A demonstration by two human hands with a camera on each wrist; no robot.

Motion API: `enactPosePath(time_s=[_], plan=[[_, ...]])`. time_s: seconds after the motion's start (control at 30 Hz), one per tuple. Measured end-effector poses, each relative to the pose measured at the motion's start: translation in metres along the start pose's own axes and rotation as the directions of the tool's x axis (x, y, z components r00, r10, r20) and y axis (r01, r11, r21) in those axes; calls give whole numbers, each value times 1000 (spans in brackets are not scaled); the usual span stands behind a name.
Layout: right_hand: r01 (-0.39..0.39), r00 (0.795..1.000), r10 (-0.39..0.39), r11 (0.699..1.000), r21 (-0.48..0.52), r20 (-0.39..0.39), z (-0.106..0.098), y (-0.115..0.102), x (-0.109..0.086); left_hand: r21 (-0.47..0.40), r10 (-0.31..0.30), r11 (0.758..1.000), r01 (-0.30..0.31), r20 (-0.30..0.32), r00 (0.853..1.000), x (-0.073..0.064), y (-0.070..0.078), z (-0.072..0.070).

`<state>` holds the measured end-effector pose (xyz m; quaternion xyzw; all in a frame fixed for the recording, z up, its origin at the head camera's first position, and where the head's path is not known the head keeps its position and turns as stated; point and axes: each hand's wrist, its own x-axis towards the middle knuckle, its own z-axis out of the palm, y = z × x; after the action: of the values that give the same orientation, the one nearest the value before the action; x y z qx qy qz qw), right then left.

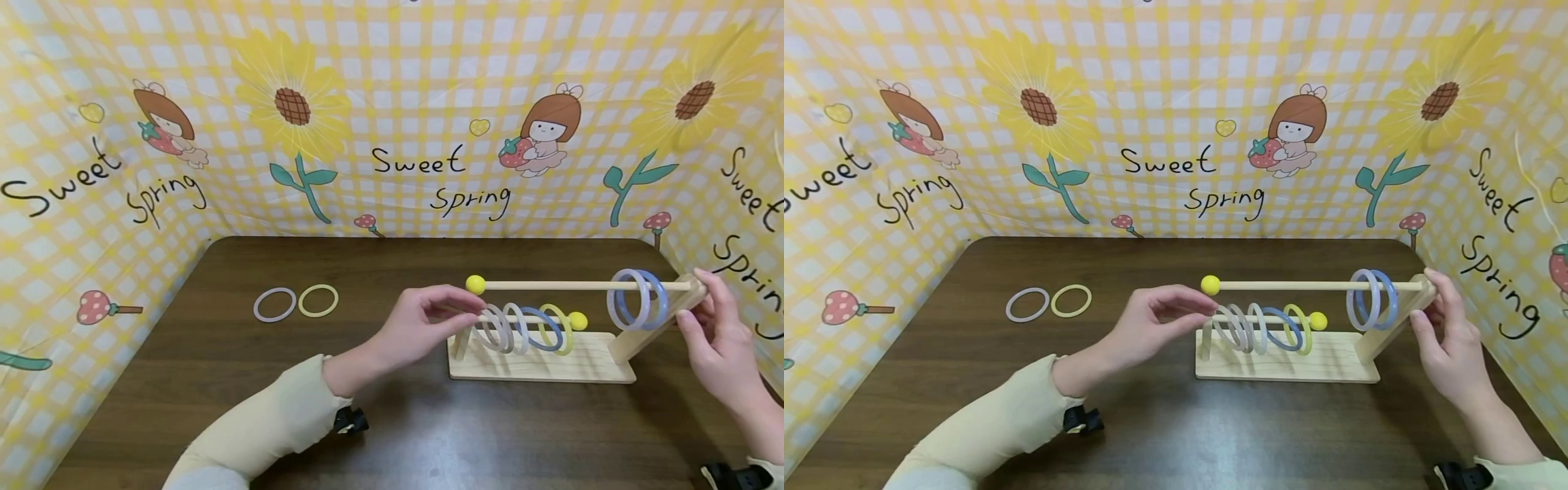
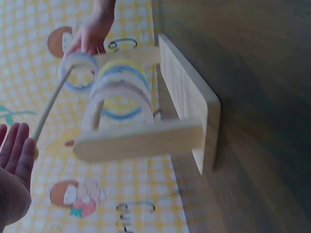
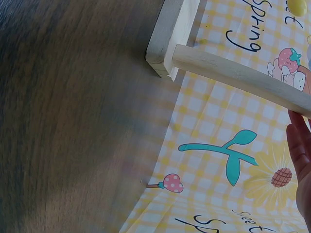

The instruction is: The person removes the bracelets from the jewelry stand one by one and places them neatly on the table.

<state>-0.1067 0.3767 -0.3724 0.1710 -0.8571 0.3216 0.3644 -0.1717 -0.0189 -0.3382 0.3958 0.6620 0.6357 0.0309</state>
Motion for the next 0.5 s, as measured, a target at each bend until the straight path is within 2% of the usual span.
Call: enactPosePath(time_s=[0.17, 0.33, 0.5], plan=[[-1, 1000, 2, 1000, 20, -12, 0, 4, -1, -52, 28, 998, -25, 52, 998, 10, -4, 27], [-5, 1000, 5, 1000, 31, -14, 1, 4, 0, -79, 62, 995, -56, 73, 995, 19, -9, 52], [-4, 1000, 4, 999, 33, -20, 2, 4, 0, -87, 56, 995, -48, 95, 994, 27, -10, 73]])
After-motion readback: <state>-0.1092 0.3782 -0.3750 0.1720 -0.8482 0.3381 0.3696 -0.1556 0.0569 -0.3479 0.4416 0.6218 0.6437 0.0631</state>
